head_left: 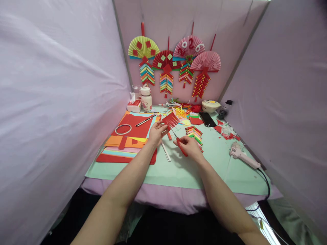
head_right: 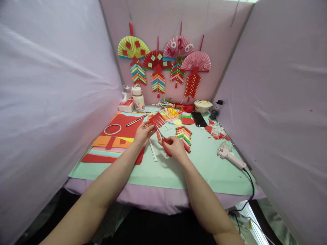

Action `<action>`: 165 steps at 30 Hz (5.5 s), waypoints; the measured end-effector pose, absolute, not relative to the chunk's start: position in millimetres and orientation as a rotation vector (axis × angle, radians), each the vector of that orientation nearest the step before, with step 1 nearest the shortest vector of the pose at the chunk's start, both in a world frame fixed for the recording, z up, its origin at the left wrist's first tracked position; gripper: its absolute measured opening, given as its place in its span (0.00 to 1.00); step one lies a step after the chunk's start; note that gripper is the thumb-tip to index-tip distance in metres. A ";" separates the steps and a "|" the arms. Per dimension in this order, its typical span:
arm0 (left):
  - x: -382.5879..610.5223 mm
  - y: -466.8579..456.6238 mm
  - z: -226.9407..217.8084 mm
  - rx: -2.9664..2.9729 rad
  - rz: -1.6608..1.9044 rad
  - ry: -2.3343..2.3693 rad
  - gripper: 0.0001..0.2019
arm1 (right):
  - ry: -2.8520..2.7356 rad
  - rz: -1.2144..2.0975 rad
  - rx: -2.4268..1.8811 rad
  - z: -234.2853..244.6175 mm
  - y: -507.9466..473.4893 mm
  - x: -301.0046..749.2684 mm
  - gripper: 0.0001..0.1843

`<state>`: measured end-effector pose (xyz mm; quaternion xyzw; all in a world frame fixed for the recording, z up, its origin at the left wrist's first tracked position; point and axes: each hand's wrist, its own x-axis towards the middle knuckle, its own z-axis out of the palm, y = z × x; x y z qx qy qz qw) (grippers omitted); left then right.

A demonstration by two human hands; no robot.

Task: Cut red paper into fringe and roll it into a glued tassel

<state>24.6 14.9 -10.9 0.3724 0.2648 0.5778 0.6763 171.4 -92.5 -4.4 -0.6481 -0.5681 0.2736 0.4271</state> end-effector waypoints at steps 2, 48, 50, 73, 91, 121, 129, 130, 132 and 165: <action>24.6 14.9 -11.0 0.836 1.302 0.590 0.20 | -1.419 0.677 -1.616 -5.3 -92.4 171.6 0.20; 20.5 18.3 -12.8 0.770 1.190 0.632 0.18 | -1.470 0.661 -1.609 -10.4 -91.2 178.1 0.23; 20.7 18.2 -13.1 0.783 1.184 0.643 0.18 | -1.486 0.672 -1.611 -11.5 -90.7 178.8 0.23; 21.8 15.3 -12.8 0.830 1.098 0.671 0.17 | -1.483 0.668 -1.636 -10.8 -88.9 182.1 0.23; 22.6 11.3 -11.3 0.895 1.043 0.731 0.13 | -1.509 0.695 -1.637 -13.0 -88.4 182.2 0.22; 22.8 7.0 -7.6 0.881 0.957 0.703 0.11 | -1.503 0.632 -1.648 -14.0 -87.3 182.8 0.25; 22.0 7.3 -8.9 0.931 0.903 0.702 0.13 | -1.491 0.652 -1.651 -11.9 -88.7 181.9 0.23; 22.1 7.2 -8.8 0.936 0.907 0.707 0.13 | -1.496 0.663 -1.658 -12.1 -88.6 182.2 0.22; 22.3 7.2 -8.5 0.949 0.909 0.718 0.13 | -1.515 0.696 -1.670 -13.3 -88.0 183.1 0.22; 19.7 14.4 -10.8 0.921 1.113 0.751 0.14 | -1.552 0.839 -1.675 -21.8 -87.3 186.0 0.20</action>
